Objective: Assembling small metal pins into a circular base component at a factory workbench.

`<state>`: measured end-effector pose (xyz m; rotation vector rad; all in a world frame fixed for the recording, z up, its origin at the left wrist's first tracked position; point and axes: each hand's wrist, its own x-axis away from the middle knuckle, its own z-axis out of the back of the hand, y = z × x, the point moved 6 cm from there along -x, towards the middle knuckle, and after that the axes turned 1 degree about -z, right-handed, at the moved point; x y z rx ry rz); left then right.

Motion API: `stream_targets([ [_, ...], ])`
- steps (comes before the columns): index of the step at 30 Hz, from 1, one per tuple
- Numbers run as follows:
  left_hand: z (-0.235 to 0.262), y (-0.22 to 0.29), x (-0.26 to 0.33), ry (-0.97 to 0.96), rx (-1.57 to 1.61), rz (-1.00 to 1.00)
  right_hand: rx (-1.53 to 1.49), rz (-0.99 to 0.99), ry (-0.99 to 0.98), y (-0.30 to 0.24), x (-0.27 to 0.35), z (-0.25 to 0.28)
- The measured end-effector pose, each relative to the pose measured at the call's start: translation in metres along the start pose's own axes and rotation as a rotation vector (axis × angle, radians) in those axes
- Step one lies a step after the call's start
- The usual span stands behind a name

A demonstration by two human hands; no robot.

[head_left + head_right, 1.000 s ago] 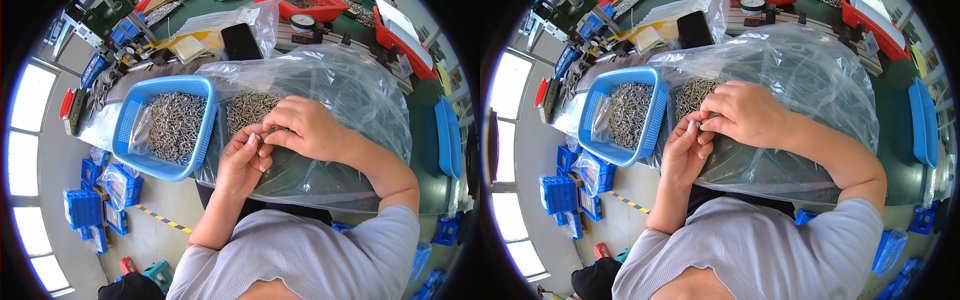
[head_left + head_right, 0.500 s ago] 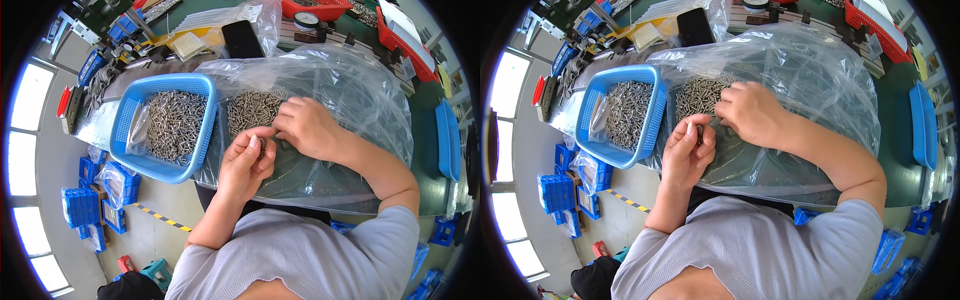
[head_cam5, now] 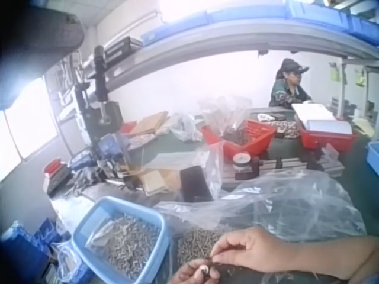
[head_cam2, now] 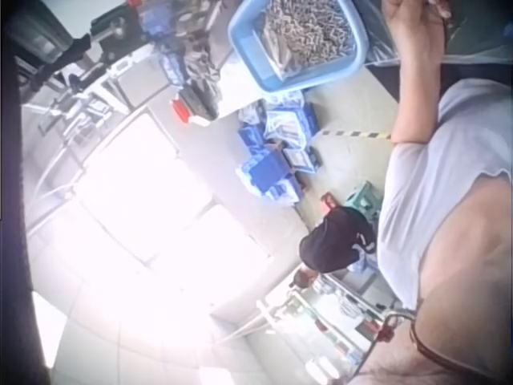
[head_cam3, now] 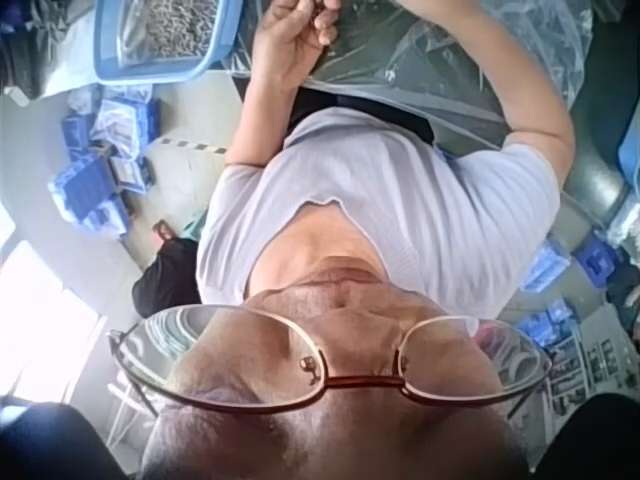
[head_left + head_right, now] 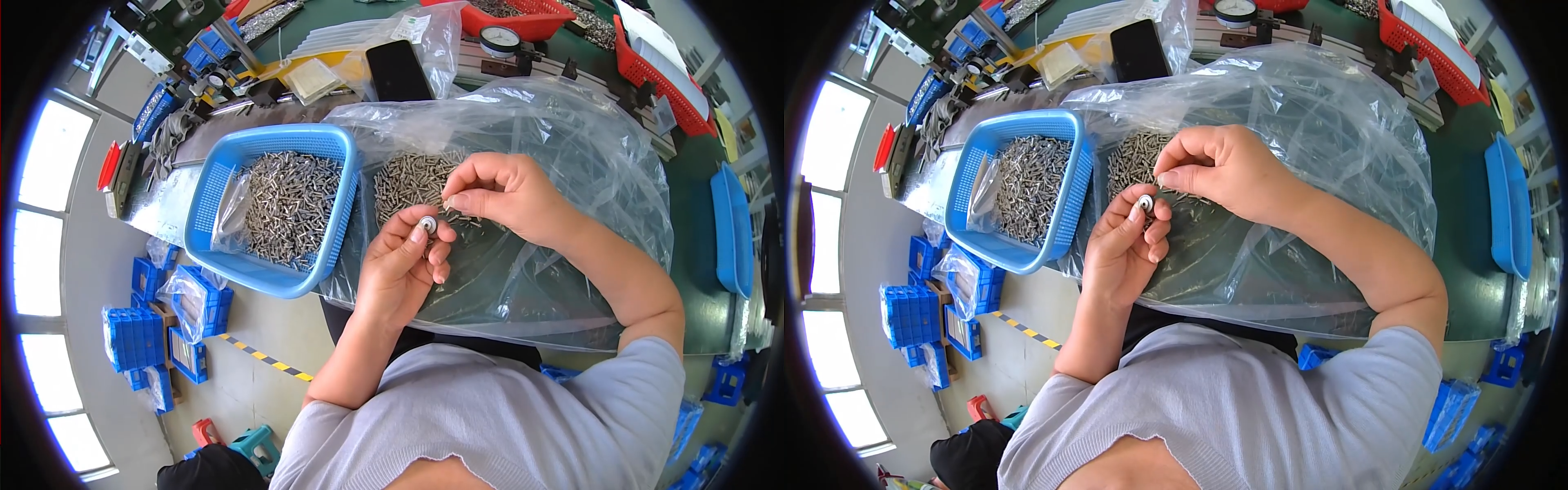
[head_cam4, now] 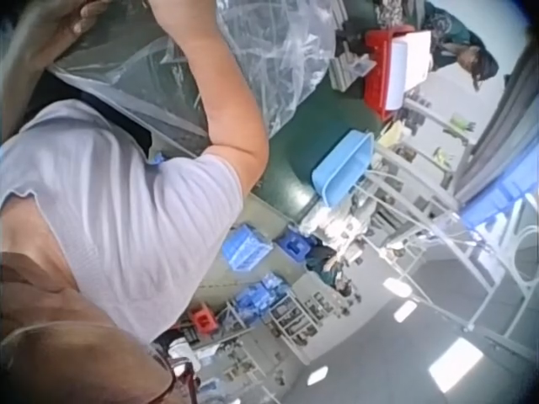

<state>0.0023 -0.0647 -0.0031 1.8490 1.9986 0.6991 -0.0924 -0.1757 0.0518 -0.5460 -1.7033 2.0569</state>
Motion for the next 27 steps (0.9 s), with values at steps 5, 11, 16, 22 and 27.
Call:
stream_targets([
  [5,0.0,0.0,0.002,0.004,-0.008,0.01,-0.232,0.056,-0.101,-0.002,0.003,-0.012],
  [11,-0.003,0.0,0.003,-0.003,-0.03,0.043,0.007,0.175,-0.075,-0.003,0.003,-0.016],
  [16,-0.004,0.0,0.003,-0.019,-0.051,0.046,0.037,0.181,-0.049,-0.003,0.003,-0.016],
  [22,-0.002,0.0,0.004,-0.009,-0.057,0.053,0.071,0.18,-0.064,-0.004,0.003,-0.015],
  [27,-0.001,-0.001,0.006,0.003,-0.094,0.063,0.092,0.229,-0.11,-0.008,0.004,-0.019],
])
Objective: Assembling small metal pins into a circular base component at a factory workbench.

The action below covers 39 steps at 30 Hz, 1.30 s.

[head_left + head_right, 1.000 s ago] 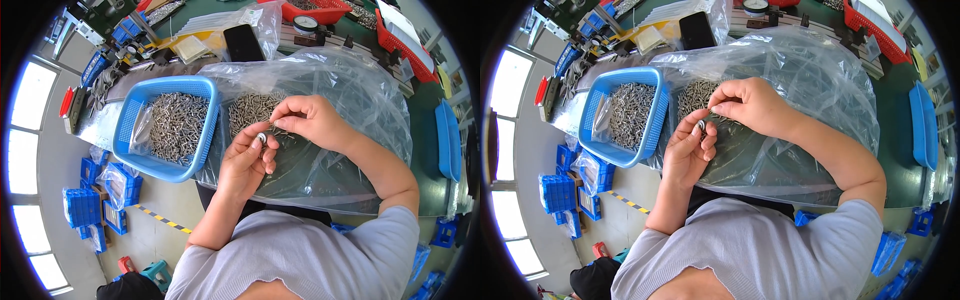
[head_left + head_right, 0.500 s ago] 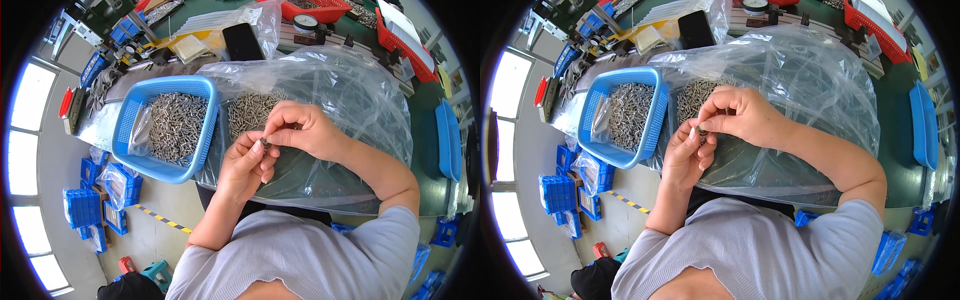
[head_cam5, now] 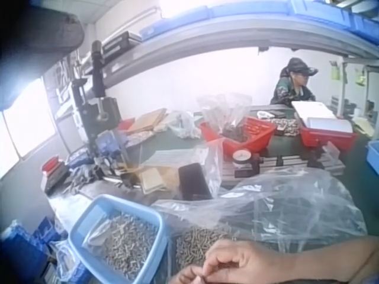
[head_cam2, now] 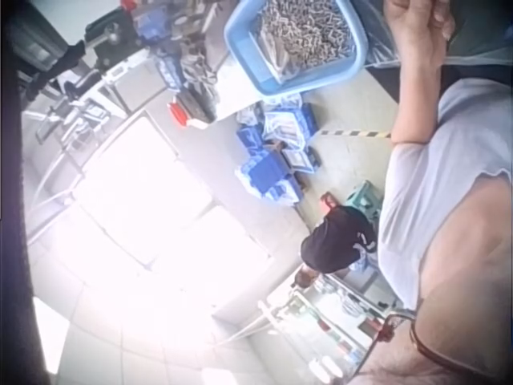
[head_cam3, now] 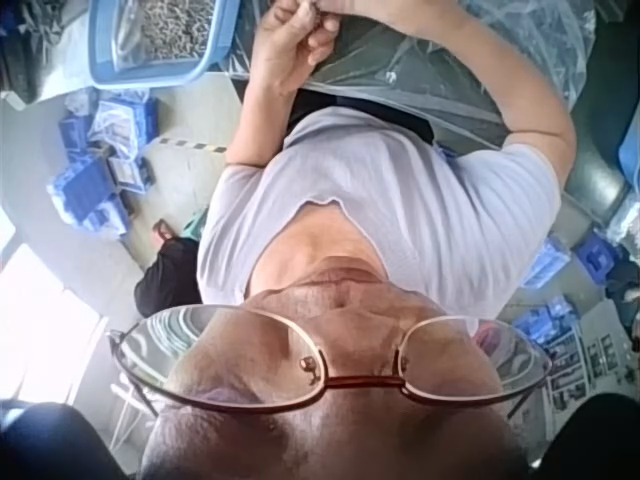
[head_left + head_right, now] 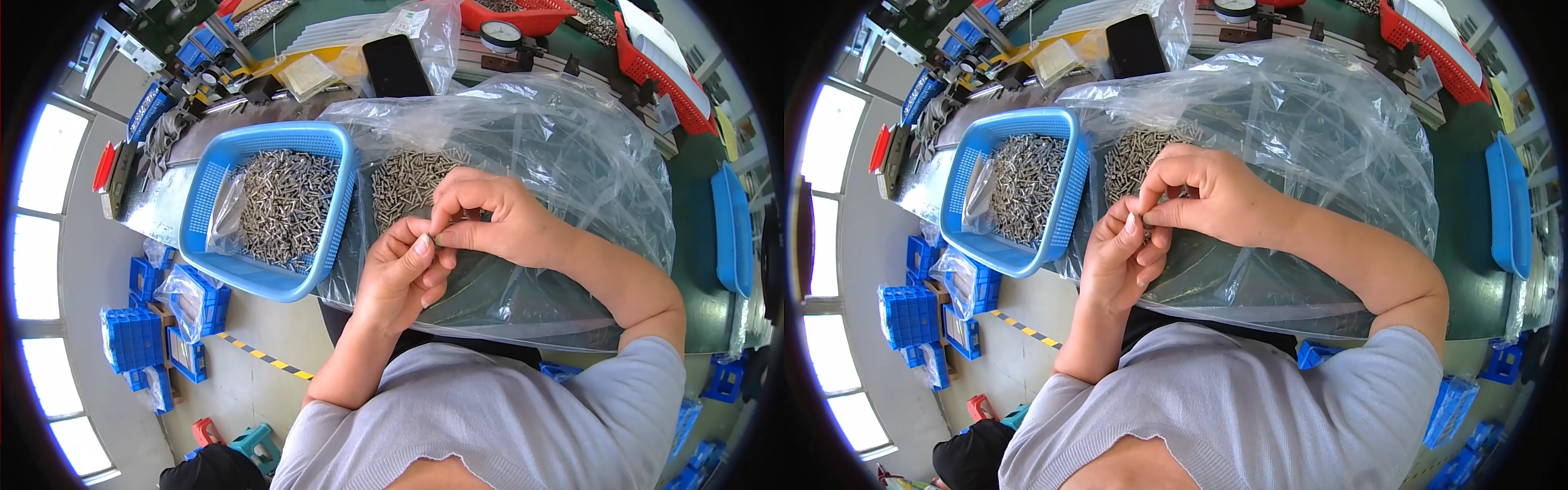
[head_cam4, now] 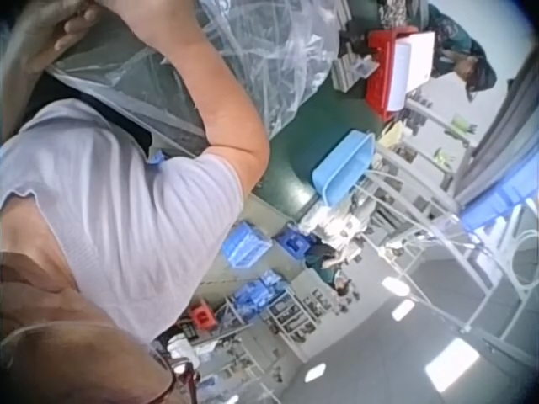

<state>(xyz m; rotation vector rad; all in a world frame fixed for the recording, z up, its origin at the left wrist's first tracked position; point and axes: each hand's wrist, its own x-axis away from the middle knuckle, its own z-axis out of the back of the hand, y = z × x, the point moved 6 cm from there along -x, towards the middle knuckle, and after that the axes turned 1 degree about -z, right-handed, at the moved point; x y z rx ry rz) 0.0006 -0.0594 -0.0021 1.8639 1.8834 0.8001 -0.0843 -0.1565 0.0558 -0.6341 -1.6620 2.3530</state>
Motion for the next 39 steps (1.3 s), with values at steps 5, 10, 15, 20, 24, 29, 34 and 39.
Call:
stream_targets([
  [5,0.001,-0.002,0.0,-0.07,-0.003,0.034,-0.149,-0.146,-0.116,0.016,0.001,-0.007],
  [10,-0.002,-0.004,0.0,-0.061,0.016,0.053,0.011,-0.04,-0.052,0.004,-0.001,-0.001],
  [15,0.002,-0.002,-0.002,0.012,0.037,-0.041,0.08,-0.045,-0.016,0.001,0.001,0.001],
  [20,0.003,0.001,-0.003,0.0,0.051,-0.055,0.144,0.045,0.05,0.003,-0.005,0.015],
  [24,0.001,0.001,-0.005,-0.005,0.077,-0.047,0.6,-0.07,-0.019,0.013,-0.001,0.025],
  [29,0.004,0.002,-0.004,-0.009,0.101,-0.059,0.795,-0.032,-0.08,0.011,0.001,0.018],
  [34,0.002,0.002,-0.004,-0.024,0.112,-0.051,0.861,0.014,-0.041,0.011,0.003,0.013],
  [39,0.0,0.002,-0.003,-0.024,0.088,-0.051,0.893,0.07,0.052,0.012,0.002,0.006],
])
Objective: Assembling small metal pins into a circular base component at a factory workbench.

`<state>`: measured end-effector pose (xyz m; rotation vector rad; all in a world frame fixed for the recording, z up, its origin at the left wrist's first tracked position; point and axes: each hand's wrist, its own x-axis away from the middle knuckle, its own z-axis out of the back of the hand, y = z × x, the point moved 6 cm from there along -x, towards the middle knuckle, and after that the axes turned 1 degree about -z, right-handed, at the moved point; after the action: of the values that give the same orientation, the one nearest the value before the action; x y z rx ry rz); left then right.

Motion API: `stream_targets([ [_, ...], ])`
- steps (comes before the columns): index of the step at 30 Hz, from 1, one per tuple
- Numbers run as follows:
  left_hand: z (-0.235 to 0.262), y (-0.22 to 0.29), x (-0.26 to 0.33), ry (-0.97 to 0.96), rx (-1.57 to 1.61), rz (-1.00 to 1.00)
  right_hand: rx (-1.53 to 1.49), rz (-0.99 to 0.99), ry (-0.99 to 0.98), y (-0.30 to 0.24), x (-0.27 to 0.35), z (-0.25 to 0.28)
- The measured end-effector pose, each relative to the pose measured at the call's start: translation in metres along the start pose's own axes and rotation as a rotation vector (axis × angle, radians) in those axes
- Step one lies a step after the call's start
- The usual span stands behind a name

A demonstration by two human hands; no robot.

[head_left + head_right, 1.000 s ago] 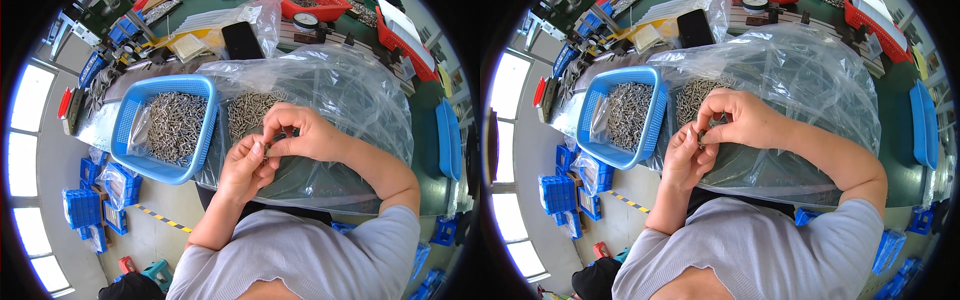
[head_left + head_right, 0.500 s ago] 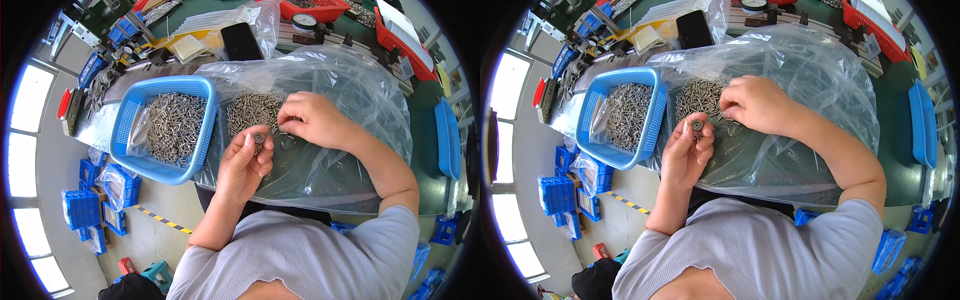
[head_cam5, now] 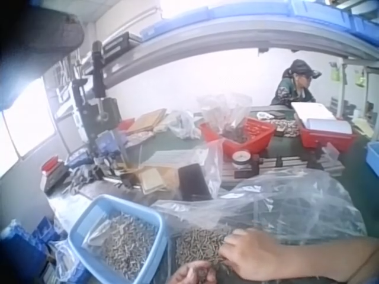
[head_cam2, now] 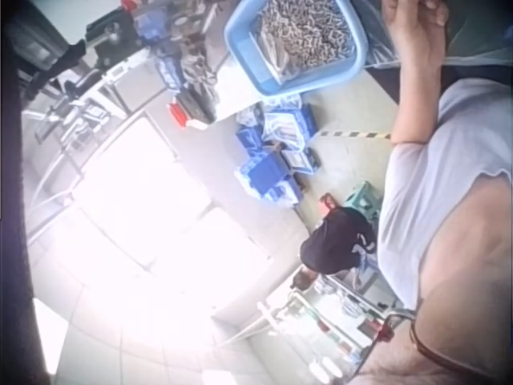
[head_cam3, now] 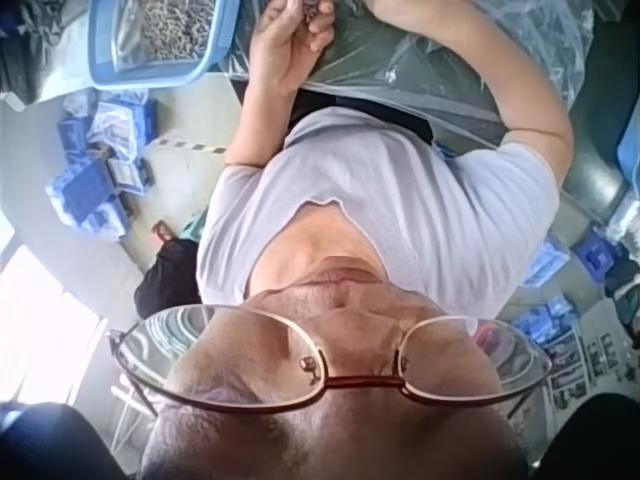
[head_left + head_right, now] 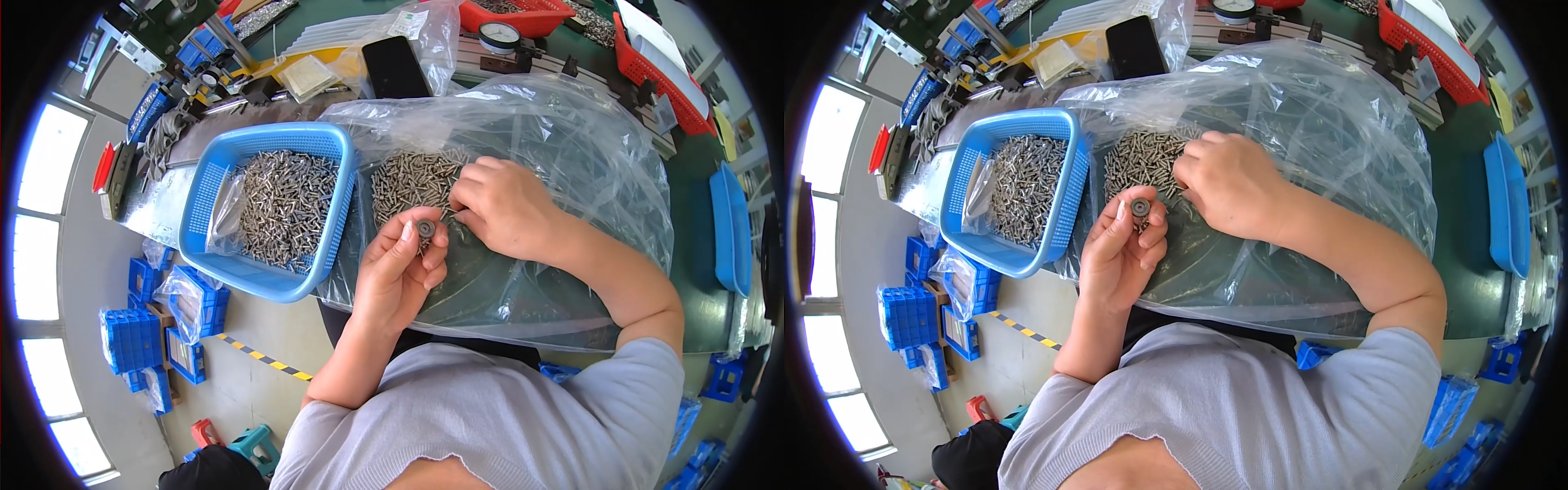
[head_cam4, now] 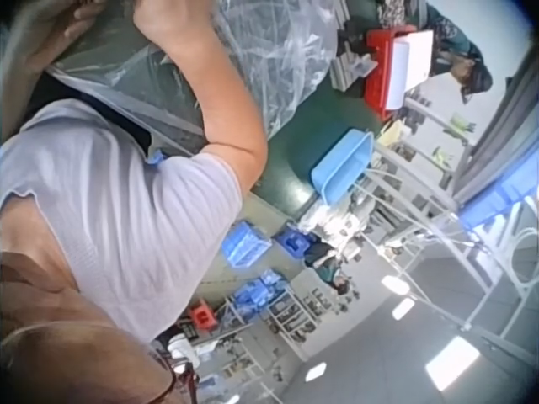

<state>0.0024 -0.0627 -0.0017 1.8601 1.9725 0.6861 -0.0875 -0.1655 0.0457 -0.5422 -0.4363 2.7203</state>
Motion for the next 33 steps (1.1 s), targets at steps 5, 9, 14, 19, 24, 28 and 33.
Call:
stream_targets([
  [5,-0.001,0.0,0.0,-0.007,-0.018,-0.004,-0.036,0.036,0.028,0.005,0.001,-0.003],
  [9,0.001,0.0,0.0,-0.004,0.01,-0.018,-0.095,0.025,0.04,0.004,-0.001,0.0],
  [14,0.005,0.001,-0.002,-0.052,0.138,-0.04,-0.169,0.141,0.1,-0.011,0.001,-0.001],
  [19,0.004,0.002,-0.001,-0.077,0.144,-0.035,-0.041,0.221,0.091,-0.016,0.001,-0.013],
  [24,0.003,0.001,0.0,-0.04,0.109,-0.024,-0.174,0.169,0.123,-0.009,-0.001,-0.006],
  [28,0.003,0.001,0.003,-0.001,0.072,0.006,-0.775,-0.276,-0.027,0.005,-0.004,0.004],
  [33,0.001,0.0,0.002,0.007,0.023,-0.004,-0.895,-0.238,-0.139,-0.008,-0.002,0.006],
])
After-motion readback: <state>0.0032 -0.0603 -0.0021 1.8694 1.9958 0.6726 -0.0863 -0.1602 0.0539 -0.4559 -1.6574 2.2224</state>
